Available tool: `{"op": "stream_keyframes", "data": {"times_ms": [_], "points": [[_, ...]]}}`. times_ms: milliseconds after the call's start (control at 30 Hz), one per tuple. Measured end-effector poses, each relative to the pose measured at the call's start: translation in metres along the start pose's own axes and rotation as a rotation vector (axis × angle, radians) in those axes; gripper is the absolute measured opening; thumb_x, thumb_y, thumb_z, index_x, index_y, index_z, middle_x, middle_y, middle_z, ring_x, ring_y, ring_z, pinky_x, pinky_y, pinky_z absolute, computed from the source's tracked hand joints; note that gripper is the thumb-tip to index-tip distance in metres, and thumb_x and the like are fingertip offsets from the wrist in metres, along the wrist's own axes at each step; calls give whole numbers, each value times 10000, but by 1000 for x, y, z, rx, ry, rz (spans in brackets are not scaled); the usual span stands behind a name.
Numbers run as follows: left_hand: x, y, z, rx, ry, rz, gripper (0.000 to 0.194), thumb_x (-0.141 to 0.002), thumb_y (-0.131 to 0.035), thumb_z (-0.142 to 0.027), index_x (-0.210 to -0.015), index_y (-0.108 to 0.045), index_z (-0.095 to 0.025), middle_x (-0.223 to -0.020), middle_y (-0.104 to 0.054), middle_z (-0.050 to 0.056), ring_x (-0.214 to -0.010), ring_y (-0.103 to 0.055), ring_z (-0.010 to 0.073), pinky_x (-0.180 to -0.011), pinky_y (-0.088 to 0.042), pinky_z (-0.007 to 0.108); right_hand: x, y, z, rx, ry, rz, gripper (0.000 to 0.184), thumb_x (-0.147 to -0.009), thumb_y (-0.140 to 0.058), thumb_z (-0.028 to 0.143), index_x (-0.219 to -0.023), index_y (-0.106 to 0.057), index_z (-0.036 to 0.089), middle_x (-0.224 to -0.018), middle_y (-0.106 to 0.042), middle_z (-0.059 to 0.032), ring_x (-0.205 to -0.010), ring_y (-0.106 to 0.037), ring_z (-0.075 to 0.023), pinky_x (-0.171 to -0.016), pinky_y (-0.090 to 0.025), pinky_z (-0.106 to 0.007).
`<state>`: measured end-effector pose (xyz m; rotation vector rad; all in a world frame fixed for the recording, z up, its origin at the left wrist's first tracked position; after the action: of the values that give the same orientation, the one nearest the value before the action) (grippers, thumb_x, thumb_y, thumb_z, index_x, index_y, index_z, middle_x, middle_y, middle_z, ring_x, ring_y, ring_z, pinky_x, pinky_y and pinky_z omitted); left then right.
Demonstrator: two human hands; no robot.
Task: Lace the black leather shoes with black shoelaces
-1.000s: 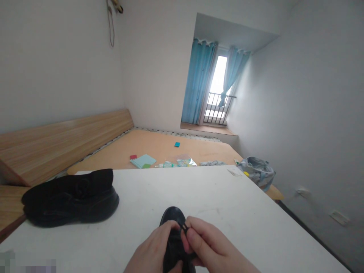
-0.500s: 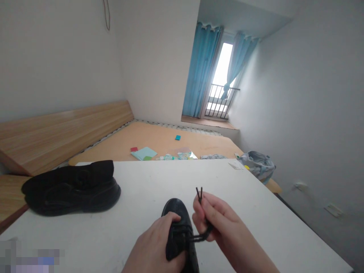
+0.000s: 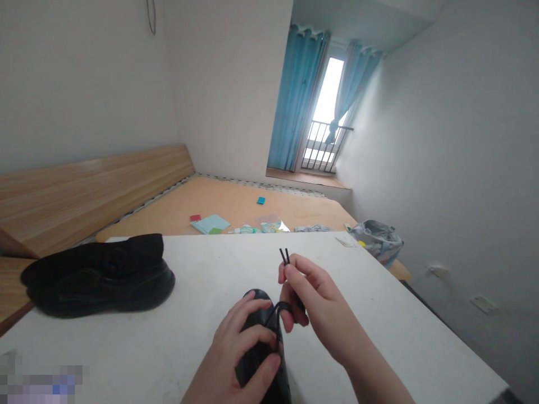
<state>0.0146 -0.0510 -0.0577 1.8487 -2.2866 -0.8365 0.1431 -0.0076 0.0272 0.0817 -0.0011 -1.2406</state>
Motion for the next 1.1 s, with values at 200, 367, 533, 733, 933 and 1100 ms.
{"op": "stream_keyframes", "data": {"times_ms": [200, 367, 533, 733, 933, 1100], "points": [[-6, 5, 19, 779, 302, -133, 259, -840, -585, -464, -825, -625, -209, -1028, -591, 38, -1018, -560, 222, -887, -492, 332, -13, 48, -3, 124, 162, -314, 266, -874, -536, 413, -735, -544, 186, -538, -426, 61, -478, -370, -89, -462, -259, -220], [-13, 39, 18, 1477, 386, -438, 291, -825, -591, -228, -566, -464, -192, -607, -427, -49, -584, -473, 115, -643, -526, 283, -7, 95, -22, -48, 143, -413, 247, -881, -535, 403, -756, -528, 191, -604, -388, 55, -504, -282, -96, -469, -193, -239], [-10, 65, 17, 1495, 393, -637, 43, -748, -628, -200, -734, -588, -194, -513, -319, -96, -470, -383, 78, -509, -478, 207, 27, 79, -51, 446, 76, -147, 331, -937, -485, 403, -695, -555, 190, -625, -498, 13, -622, -462, -148, -589, -341, -260], [-11, 32, 5, 288, 319, -51, 142, -764, -629, -308, -685, -682, -202, -535, -481, -34, -523, -451, 125, -507, -374, 237, 56, 26, -86, 931, 49, 205, 224, -926, -451, 197, -778, -620, 200, -754, -689, -35, -687, -622, -177, -610, -376, -252], [-12, -4, -8, -358, 134, 163, 198, -753, -549, -173, -830, -715, -250, -870, -626, 30, -869, -600, 219, -758, -443, 311, 52, 18, -89, 1118, 133, 226, 188, -905, -470, 149, -790, -612, 191, -772, -714, -50, -692, -647, -183, -587, -356, -253], [-12, -14, -7, -419, 125, 203, 195, -779, -517, -145, -772, -691, -234, -859, -602, 32, -868, -585, 208, -755, -439, 301, 47, 20, -87, 1159, 108, 266, 175, -911, -536, 163, -762, -622, 194, -750, -717, -38, -701, -661, -182, -590, -349, -248]]}}
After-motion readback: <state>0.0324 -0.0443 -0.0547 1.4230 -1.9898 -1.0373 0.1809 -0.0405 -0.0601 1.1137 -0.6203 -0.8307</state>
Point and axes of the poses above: each hand's wrist, its own x-axis away from the middle knuckle, its own y-axis out of the back of the hand, z = x × y, the point moved 4 cm from there along -x, towards the middle knuckle
